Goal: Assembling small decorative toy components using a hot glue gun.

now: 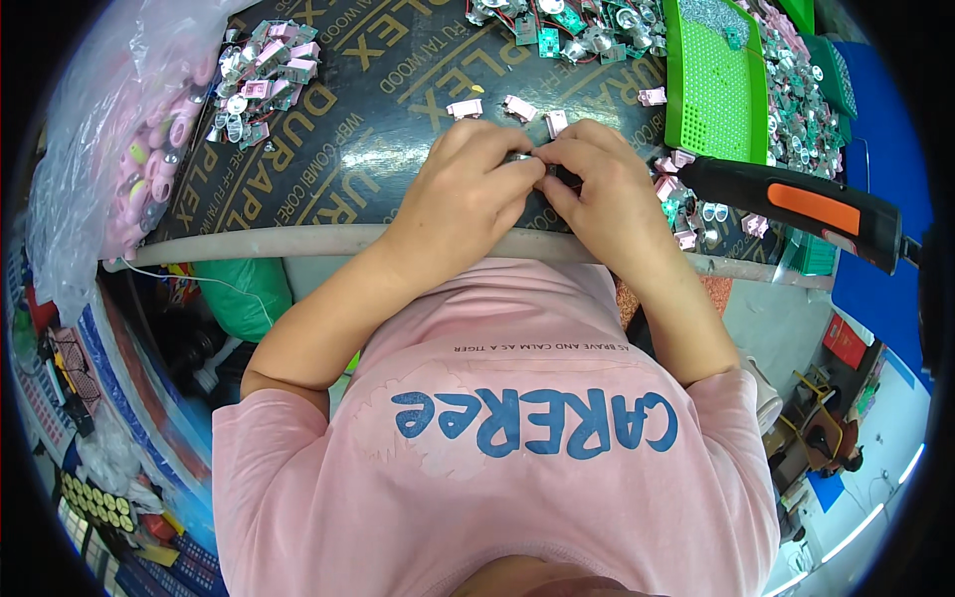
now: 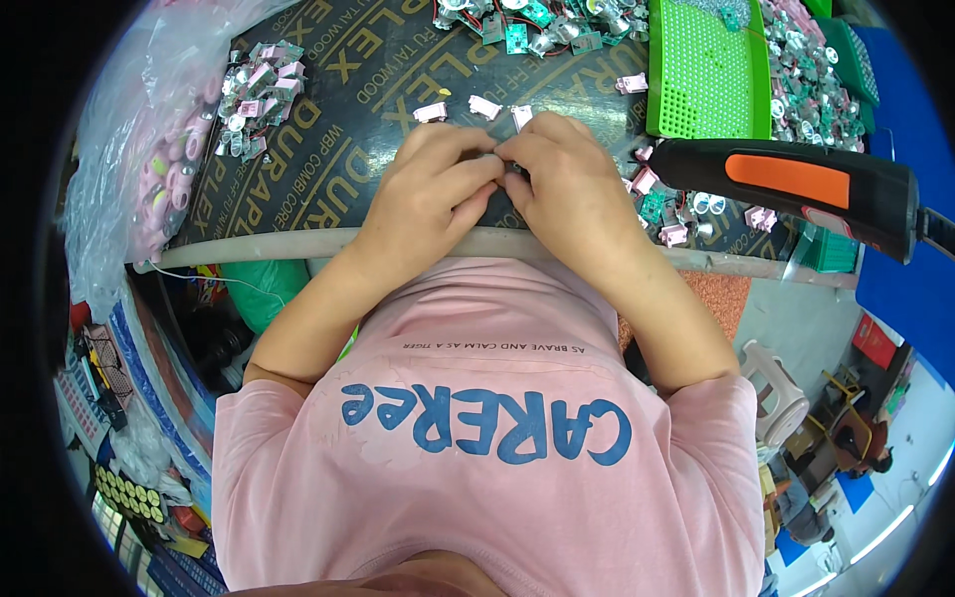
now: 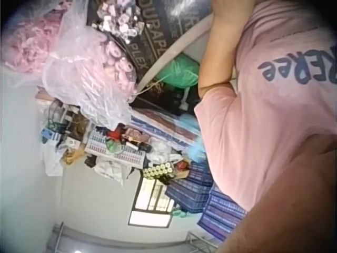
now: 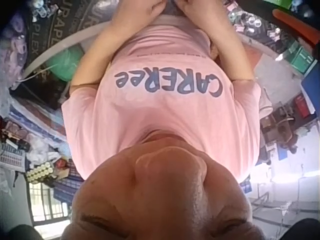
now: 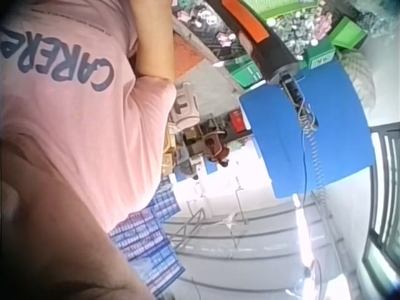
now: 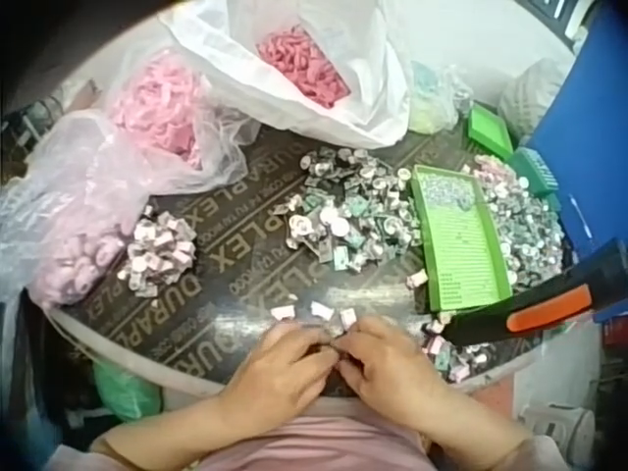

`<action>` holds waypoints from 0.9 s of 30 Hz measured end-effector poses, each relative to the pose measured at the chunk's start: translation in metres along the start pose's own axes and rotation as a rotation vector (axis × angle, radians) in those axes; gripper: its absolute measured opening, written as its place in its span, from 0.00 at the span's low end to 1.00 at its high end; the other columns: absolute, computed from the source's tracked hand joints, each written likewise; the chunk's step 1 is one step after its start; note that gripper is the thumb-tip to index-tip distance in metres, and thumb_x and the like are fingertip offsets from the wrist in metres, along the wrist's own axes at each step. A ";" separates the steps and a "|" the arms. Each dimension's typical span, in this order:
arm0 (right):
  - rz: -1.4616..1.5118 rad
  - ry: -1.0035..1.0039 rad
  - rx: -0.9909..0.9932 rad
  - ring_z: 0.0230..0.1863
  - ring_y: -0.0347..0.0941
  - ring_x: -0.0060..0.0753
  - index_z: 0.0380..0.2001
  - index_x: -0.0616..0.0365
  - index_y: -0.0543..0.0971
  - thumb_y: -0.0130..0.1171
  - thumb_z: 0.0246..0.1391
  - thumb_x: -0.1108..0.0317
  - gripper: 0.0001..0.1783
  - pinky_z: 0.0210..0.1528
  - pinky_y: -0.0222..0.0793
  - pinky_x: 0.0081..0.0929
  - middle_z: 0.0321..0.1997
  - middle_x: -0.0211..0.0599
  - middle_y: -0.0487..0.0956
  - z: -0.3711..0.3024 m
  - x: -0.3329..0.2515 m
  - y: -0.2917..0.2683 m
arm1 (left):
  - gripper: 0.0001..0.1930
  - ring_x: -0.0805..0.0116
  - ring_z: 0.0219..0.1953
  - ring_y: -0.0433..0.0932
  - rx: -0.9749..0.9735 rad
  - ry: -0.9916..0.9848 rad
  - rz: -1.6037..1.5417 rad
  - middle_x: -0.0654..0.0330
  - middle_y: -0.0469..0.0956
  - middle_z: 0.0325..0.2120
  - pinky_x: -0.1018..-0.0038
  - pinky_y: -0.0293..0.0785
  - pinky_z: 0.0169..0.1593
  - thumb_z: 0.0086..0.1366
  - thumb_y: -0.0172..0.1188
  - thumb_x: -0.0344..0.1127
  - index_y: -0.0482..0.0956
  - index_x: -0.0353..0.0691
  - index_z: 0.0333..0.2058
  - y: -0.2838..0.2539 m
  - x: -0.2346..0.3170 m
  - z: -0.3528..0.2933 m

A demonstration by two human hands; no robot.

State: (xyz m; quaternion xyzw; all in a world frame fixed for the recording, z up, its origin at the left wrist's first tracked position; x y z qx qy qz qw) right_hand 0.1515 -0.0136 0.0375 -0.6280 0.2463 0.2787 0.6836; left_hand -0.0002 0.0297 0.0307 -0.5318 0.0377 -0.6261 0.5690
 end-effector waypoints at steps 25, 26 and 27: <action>0.727 -0.357 0.530 0.31 0.74 0.40 0.38 0.58 0.76 0.58 0.68 0.69 0.05 0.44 0.72 0.46 0.31 0.39 0.76 0.016 0.052 -0.151 | 0.12 0.52 0.46 0.80 -0.098 0.138 0.073 0.52 0.83 0.43 0.61 0.79 0.50 0.56 0.65 0.23 0.84 0.33 0.41 0.041 0.021 0.036; 0.942 -0.344 0.629 0.30 0.74 0.39 0.36 0.59 0.76 0.57 0.68 0.74 0.04 0.42 0.73 0.45 0.29 0.39 0.76 0.024 0.070 -0.152 | 0.12 0.52 0.46 0.80 -0.095 0.141 0.057 0.52 0.83 0.43 0.61 0.79 0.50 0.56 0.66 0.23 0.84 0.33 0.41 0.042 0.021 0.038; 0.938 -0.312 0.650 0.29 0.73 0.37 0.36 0.60 0.77 0.57 0.68 0.76 0.03 0.40 0.74 0.44 0.28 0.38 0.75 0.032 0.082 -0.154 | 0.12 0.51 0.46 0.80 -0.093 0.144 0.040 0.52 0.83 0.43 0.62 0.79 0.50 0.56 0.67 0.22 0.84 0.33 0.41 0.043 0.021 0.039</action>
Point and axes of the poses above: each hand's wrist, its own z-axis towards the middle knuckle, its own y-axis out of the palm, x = y × z, the point moved 6 cm from there along z, towards the middle knuckle
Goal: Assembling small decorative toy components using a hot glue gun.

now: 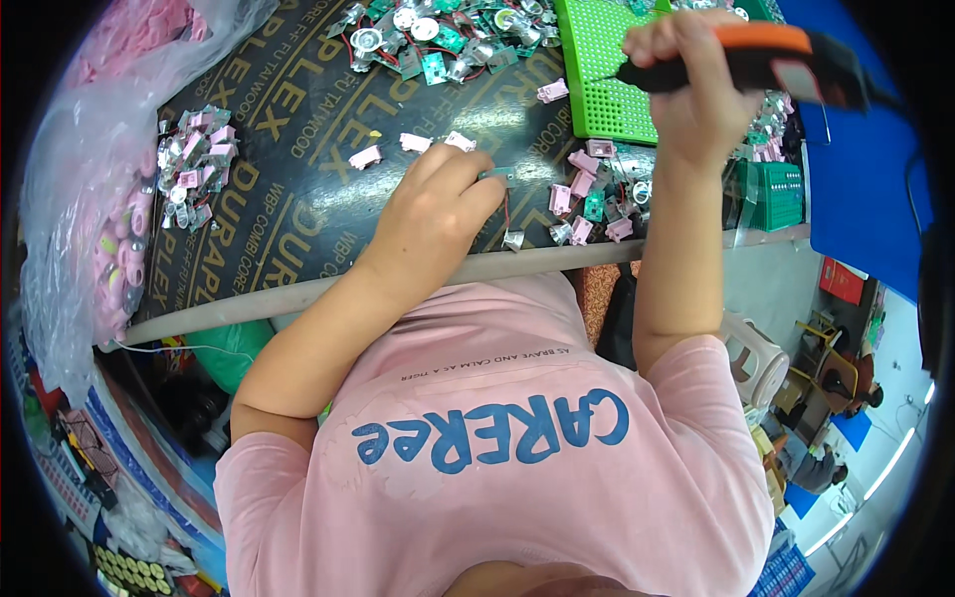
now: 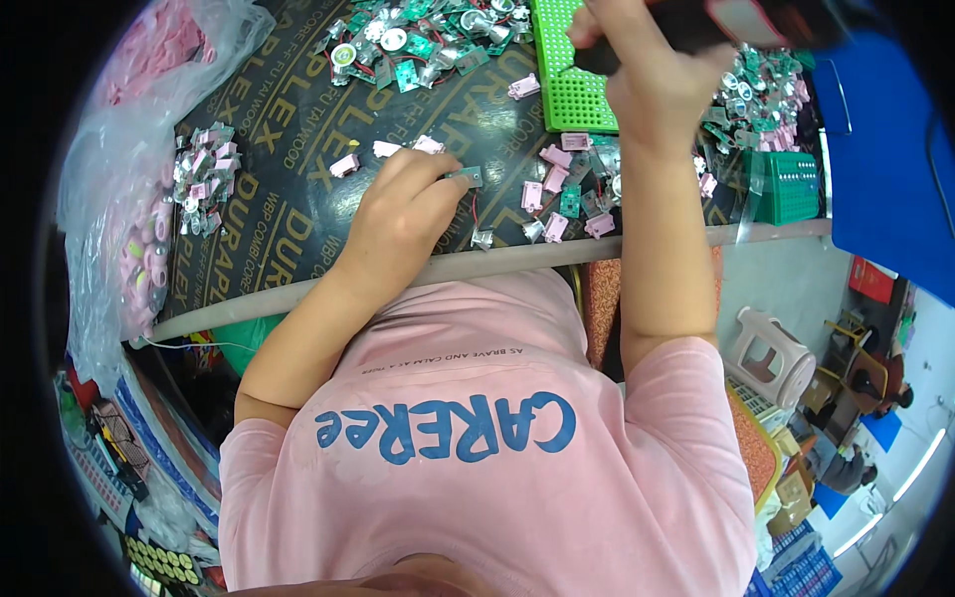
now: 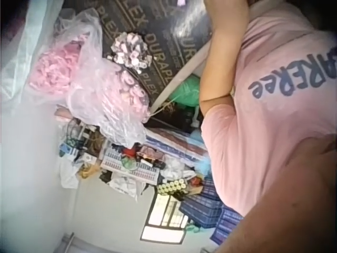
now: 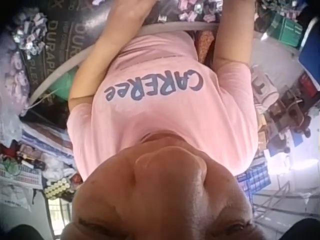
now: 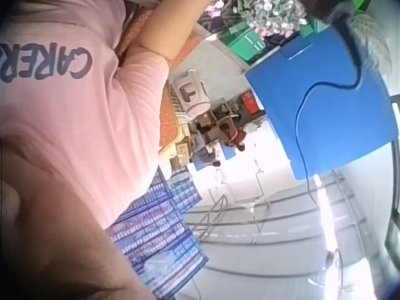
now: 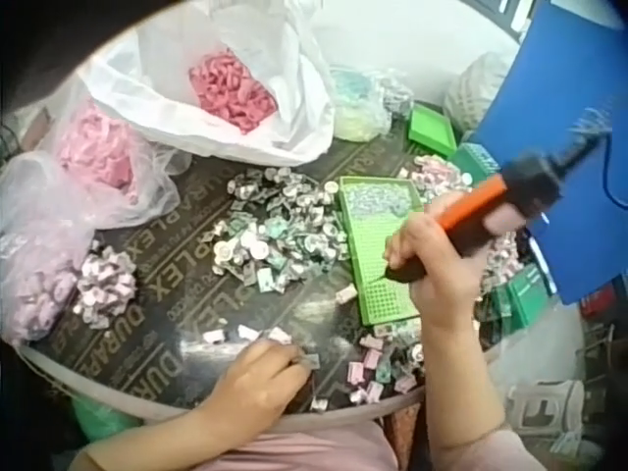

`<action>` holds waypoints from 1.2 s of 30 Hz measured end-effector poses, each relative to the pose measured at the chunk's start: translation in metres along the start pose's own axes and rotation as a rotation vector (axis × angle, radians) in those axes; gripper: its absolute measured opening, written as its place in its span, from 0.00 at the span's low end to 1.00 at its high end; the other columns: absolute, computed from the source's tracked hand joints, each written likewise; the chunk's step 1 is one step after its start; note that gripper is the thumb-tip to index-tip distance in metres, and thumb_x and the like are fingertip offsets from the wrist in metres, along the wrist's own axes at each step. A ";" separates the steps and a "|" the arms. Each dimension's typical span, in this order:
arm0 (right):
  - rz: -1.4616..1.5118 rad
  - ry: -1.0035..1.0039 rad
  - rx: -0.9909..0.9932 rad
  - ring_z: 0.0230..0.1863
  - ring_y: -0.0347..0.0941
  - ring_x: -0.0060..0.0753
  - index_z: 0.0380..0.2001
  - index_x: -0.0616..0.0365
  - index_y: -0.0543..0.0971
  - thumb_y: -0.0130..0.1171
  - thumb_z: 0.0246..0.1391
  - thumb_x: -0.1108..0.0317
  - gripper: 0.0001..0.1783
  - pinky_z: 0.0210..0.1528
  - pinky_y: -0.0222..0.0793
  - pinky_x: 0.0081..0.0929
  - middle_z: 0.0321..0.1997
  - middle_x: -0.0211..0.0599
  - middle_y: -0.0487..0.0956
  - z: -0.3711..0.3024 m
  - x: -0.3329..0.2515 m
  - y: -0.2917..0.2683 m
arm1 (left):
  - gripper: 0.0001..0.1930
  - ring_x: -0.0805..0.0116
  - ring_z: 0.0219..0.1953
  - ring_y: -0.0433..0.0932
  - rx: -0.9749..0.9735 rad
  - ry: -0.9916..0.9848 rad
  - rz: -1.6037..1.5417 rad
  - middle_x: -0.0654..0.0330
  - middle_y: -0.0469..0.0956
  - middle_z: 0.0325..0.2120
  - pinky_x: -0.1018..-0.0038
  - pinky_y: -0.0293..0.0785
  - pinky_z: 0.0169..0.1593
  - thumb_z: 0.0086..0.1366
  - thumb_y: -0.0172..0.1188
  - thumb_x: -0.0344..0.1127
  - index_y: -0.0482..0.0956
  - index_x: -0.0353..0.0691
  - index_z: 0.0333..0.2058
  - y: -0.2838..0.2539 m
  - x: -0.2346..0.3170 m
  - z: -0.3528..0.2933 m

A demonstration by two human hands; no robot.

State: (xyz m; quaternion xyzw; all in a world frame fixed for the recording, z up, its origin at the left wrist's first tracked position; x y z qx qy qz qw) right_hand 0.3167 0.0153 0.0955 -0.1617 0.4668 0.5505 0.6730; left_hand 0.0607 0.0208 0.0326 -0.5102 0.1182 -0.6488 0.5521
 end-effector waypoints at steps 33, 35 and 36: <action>-0.061 0.014 -0.029 0.27 0.74 0.37 0.37 0.61 0.77 0.56 0.68 0.73 0.04 0.39 0.74 0.45 0.27 0.38 0.75 0.010 0.000 -0.001 | 0.13 0.53 0.45 0.80 0.023 0.001 -0.025 0.53 0.82 0.43 0.62 0.79 0.49 0.54 0.69 0.22 0.84 0.34 0.40 0.001 -0.002 -0.001; -0.043 0.048 -0.082 0.30 0.72 0.38 0.36 0.59 0.75 0.53 0.68 0.65 0.09 0.43 0.72 0.47 0.28 0.38 0.73 0.007 -0.009 0.002 | 0.13 0.53 0.45 0.80 0.029 -0.010 -0.008 0.53 0.82 0.43 0.61 0.79 0.49 0.54 0.69 0.23 0.84 0.34 0.40 0.002 -0.003 -0.004; 0.036 0.108 -0.088 0.30 0.71 0.38 0.36 0.58 0.74 0.51 0.69 0.62 0.11 0.44 0.70 0.47 0.30 0.37 0.73 0.003 -0.012 0.006 | 0.13 0.53 0.45 0.80 0.033 -0.004 -0.004 0.53 0.82 0.43 0.61 0.79 0.49 0.54 0.69 0.23 0.84 0.35 0.40 0.001 -0.003 -0.005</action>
Point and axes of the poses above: each hand's wrist, its own z-axis towards the middle knuckle, its own y-axis out of the palm, x = y × z, the point moved 6 cm from there along z, towards the middle knuckle
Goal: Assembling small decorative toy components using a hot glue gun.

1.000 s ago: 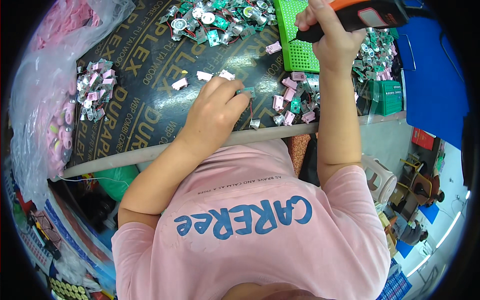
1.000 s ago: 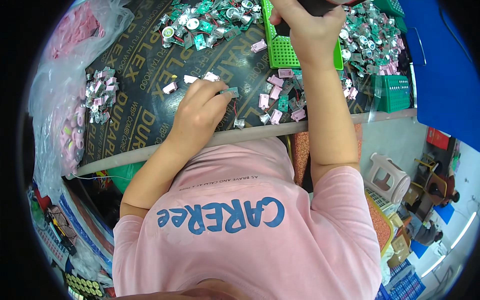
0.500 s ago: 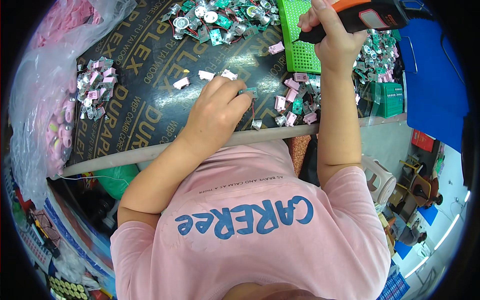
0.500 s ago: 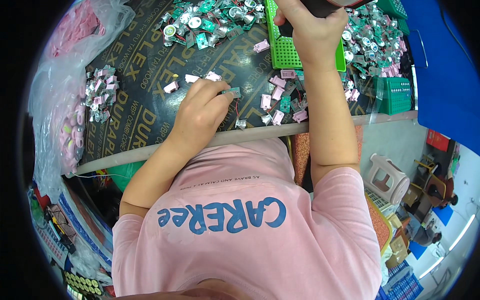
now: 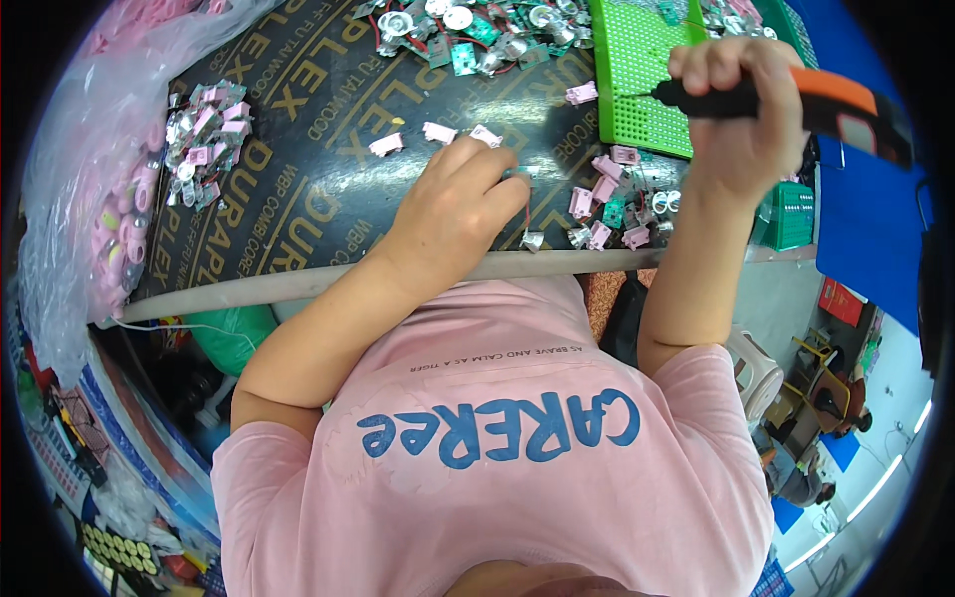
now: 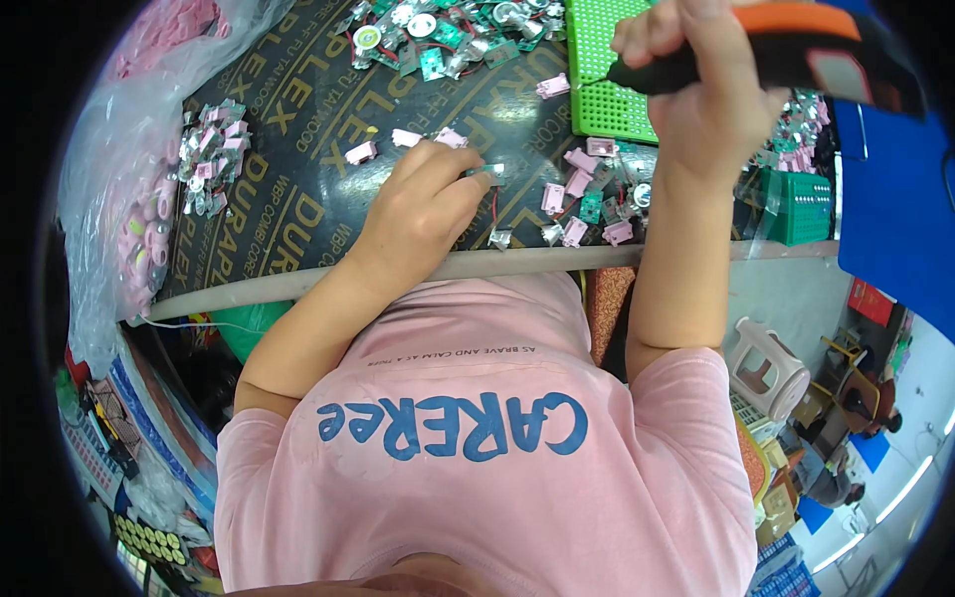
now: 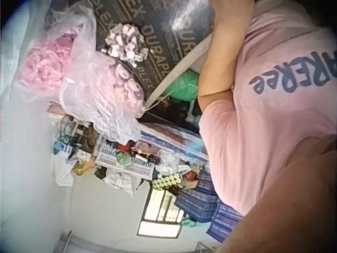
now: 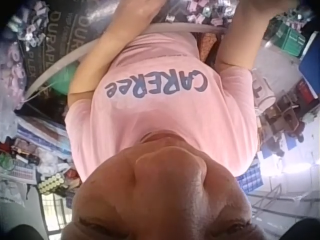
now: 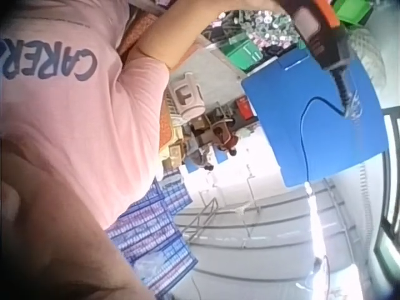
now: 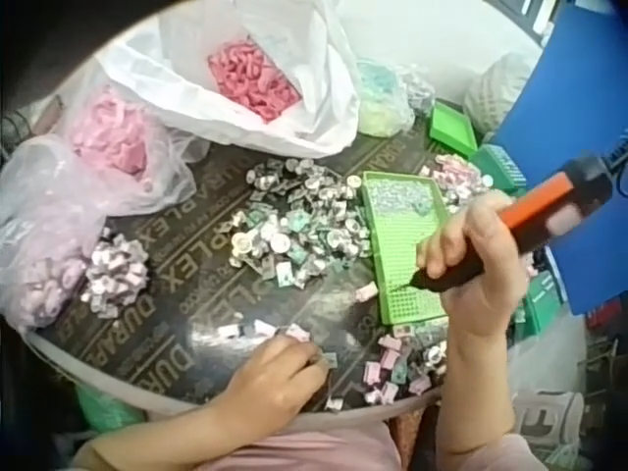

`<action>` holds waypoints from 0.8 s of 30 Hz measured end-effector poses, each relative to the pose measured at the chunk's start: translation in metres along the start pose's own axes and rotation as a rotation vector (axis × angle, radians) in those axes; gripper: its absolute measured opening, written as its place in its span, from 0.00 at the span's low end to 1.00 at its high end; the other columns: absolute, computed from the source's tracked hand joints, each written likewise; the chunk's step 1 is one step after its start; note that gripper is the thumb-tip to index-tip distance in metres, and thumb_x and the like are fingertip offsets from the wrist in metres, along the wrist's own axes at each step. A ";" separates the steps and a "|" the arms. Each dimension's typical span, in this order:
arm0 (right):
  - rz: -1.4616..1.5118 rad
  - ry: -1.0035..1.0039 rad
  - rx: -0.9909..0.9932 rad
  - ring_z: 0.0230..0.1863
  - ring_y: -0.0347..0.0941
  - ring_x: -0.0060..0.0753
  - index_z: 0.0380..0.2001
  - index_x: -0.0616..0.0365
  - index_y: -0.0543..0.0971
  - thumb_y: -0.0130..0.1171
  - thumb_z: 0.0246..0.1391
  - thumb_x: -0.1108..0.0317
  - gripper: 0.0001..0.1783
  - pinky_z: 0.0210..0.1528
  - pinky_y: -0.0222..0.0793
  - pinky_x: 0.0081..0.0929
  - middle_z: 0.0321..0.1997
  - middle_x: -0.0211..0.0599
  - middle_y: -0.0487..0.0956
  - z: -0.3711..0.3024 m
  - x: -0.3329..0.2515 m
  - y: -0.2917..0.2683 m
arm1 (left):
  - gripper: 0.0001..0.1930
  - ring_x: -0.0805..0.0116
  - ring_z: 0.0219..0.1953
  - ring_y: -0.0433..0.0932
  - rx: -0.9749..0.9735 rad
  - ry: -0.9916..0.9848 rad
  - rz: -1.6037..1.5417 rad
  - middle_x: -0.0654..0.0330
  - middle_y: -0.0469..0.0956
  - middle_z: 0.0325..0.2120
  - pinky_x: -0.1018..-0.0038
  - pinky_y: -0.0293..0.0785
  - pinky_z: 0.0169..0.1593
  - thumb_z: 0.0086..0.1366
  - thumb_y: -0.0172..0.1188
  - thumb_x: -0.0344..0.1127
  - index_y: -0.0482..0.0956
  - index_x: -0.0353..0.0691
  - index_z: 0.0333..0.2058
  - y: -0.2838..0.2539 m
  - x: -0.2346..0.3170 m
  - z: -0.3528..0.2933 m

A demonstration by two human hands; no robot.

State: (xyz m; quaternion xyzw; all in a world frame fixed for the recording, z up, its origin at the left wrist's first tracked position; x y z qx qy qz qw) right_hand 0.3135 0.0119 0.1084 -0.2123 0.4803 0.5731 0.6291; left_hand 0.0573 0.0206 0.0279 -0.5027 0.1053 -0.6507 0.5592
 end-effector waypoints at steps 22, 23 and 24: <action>0.007 0.173 -0.100 0.30 0.79 0.22 0.35 0.60 0.78 0.72 0.49 0.83 0.14 0.34 0.76 0.21 0.31 0.34 0.83 -0.055 0.041 0.081 | 0.09 0.53 0.47 0.79 0.036 0.015 0.024 0.53 0.80 0.41 0.61 0.78 0.51 0.55 0.64 0.31 0.83 0.37 0.35 0.003 0.001 -0.002; 0.047 0.161 -0.070 0.29 0.78 0.22 0.35 0.60 0.77 0.72 0.48 0.83 0.15 0.34 0.75 0.21 0.30 0.33 0.82 -0.056 0.040 0.086 | 0.09 0.53 0.47 0.79 0.033 0.015 0.024 0.53 0.80 0.41 0.61 0.78 0.51 0.55 0.64 0.31 0.83 0.37 0.35 0.004 0.000 -0.002; 0.088 0.149 -0.041 0.29 0.78 0.21 0.34 0.60 0.77 0.73 0.47 0.84 0.15 0.33 0.74 0.21 0.29 0.31 0.81 -0.057 0.040 0.087 | 0.09 0.53 0.47 0.79 0.043 0.034 0.032 0.53 0.80 0.41 0.61 0.78 0.52 0.55 0.64 0.31 0.83 0.37 0.35 0.006 -0.001 -0.002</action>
Point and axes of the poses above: each hand's wrist, its own z-axis towards the middle knuckle, its own y-axis out of the palm, x = y × z, the point moved 6 cm from there along z, towards the middle knuckle
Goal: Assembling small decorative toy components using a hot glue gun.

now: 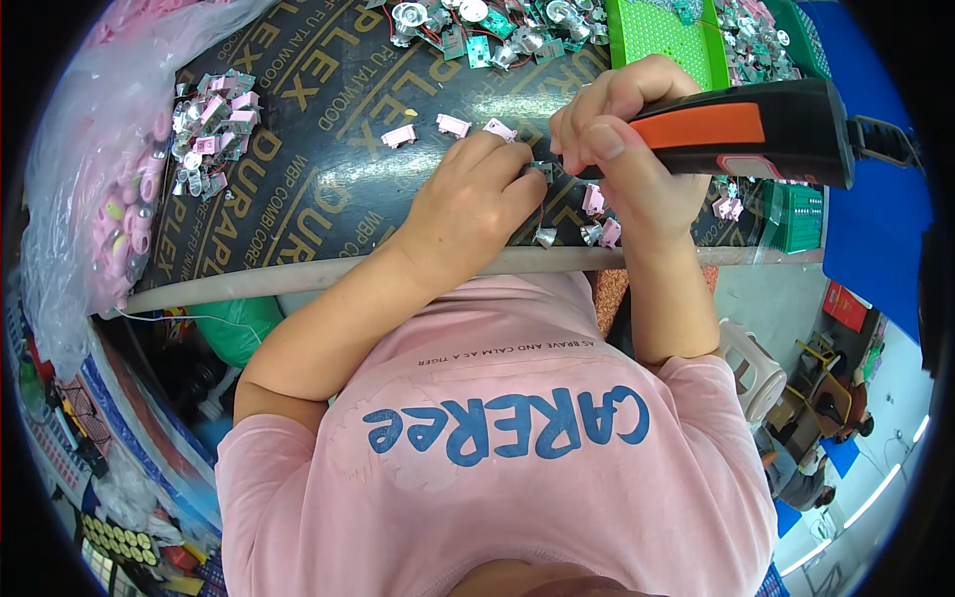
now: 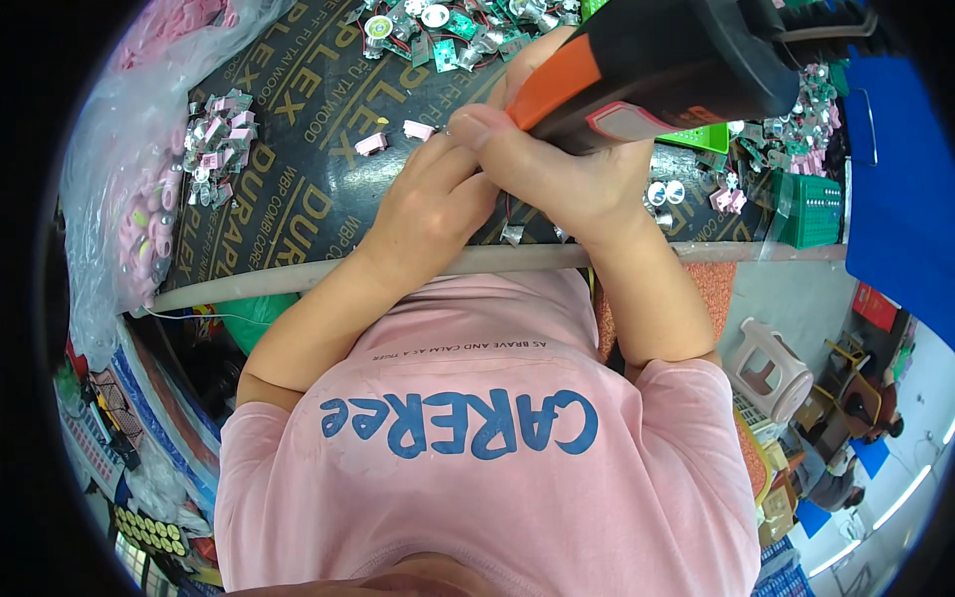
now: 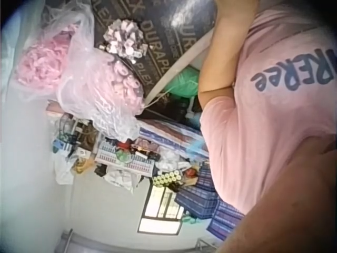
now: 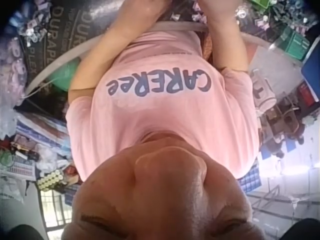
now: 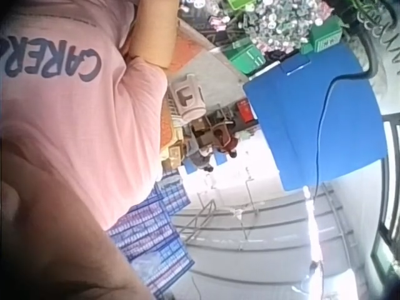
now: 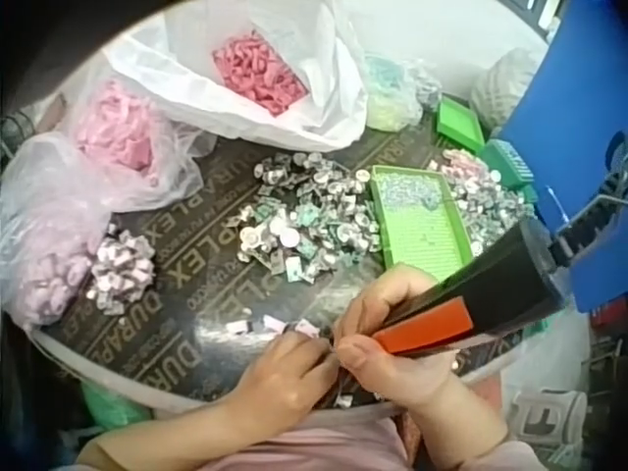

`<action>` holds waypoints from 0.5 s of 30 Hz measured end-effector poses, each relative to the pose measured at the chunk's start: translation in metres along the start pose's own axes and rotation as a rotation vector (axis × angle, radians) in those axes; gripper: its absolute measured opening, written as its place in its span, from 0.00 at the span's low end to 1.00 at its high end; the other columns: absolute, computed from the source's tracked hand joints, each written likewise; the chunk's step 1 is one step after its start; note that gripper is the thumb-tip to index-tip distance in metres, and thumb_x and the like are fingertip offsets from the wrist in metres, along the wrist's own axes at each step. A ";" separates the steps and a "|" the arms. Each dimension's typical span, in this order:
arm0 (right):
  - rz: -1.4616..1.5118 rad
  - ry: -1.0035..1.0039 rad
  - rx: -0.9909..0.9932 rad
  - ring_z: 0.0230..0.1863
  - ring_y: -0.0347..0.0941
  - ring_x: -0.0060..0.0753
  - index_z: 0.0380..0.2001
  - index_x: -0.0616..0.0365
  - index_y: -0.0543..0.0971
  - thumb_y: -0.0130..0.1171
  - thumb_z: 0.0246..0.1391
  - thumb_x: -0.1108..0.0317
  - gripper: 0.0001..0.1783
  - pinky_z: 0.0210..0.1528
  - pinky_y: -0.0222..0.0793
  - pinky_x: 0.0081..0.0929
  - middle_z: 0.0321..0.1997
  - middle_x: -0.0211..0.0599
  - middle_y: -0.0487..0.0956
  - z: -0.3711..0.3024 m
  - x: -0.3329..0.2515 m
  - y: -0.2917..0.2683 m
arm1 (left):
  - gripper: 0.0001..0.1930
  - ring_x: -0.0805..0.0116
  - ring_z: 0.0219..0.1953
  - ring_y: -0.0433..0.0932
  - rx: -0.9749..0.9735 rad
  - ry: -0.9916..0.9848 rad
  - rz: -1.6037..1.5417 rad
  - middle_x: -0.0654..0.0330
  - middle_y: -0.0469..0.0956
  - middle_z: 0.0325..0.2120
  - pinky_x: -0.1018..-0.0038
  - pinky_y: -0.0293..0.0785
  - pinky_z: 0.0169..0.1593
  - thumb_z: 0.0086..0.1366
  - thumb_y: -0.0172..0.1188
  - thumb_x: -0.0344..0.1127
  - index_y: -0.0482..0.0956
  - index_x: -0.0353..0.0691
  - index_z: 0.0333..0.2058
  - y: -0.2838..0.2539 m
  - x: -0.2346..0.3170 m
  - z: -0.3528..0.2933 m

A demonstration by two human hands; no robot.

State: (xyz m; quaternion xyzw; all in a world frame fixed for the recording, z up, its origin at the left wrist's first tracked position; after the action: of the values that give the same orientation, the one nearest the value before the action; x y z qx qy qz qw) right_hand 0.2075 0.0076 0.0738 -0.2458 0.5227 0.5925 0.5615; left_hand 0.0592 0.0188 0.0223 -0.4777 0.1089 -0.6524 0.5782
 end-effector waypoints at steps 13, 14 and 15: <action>-0.152 0.048 -0.245 0.24 0.70 0.26 0.35 0.57 0.68 0.66 0.57 0.79 0.14 0.33 0.71 0.31 0.26 0.35 0.74 -0.001 -0.004 0.007 | 0.09 0.53 0.46 0.78 -0.058 0.052 -0.036 0.53 0.79 0.41 0.62 0.79 0.53 0.56 0.63 0.30 0.83 0.37 0.36 -0.007 0.001 0.005; -0.154 0.084 -0.228 0.24 0.71 0.27 0.35 0.57 0.69 0.68 0.56 0.77 0.15 0.33 0.71 0.30 0.26 0.35 0.74 -0.001 -0.003 0.006 | 0.09 0.53 0.46 0.78 -0.054 0.059 -0.042 0.53 0.79 0.41 0.62 0.79 0.53 0.56 0.63 0.30 0.83 0.37 0.36 -0.011 0.002 0.007; -0.164 0.039 -0.275 0.24 0.71 0.27 0.36 0.57 0.69 0.69 0.56 0.76 0.15 0.33 0.71 0.31 0.26 0.34 0.75 0.002 -0.005 0.005 | 0.09 0.52 0.47 0.78 -0.100 0.043 -0.047 0.52 0.79 0.41 0.62 0.79 0.53 0.56 0.63 0.30 0.83 0.36 0.36 -0.013 0.003 0.008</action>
State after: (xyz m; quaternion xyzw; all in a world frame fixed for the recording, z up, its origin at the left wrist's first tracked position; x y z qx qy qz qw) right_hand 0.2048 0.0080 0.0801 -0.3738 0.4257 0.6056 0.5588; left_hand 0.0573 0.0241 0.0372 -0.4944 0.1424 -0.6696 0.5356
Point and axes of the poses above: each hand's wrist, its own z-axis towards the middle knuckle, its own y-axis out of the palm, x = y × z, the point moved 6 cm from there along z, towards the middle knuckle
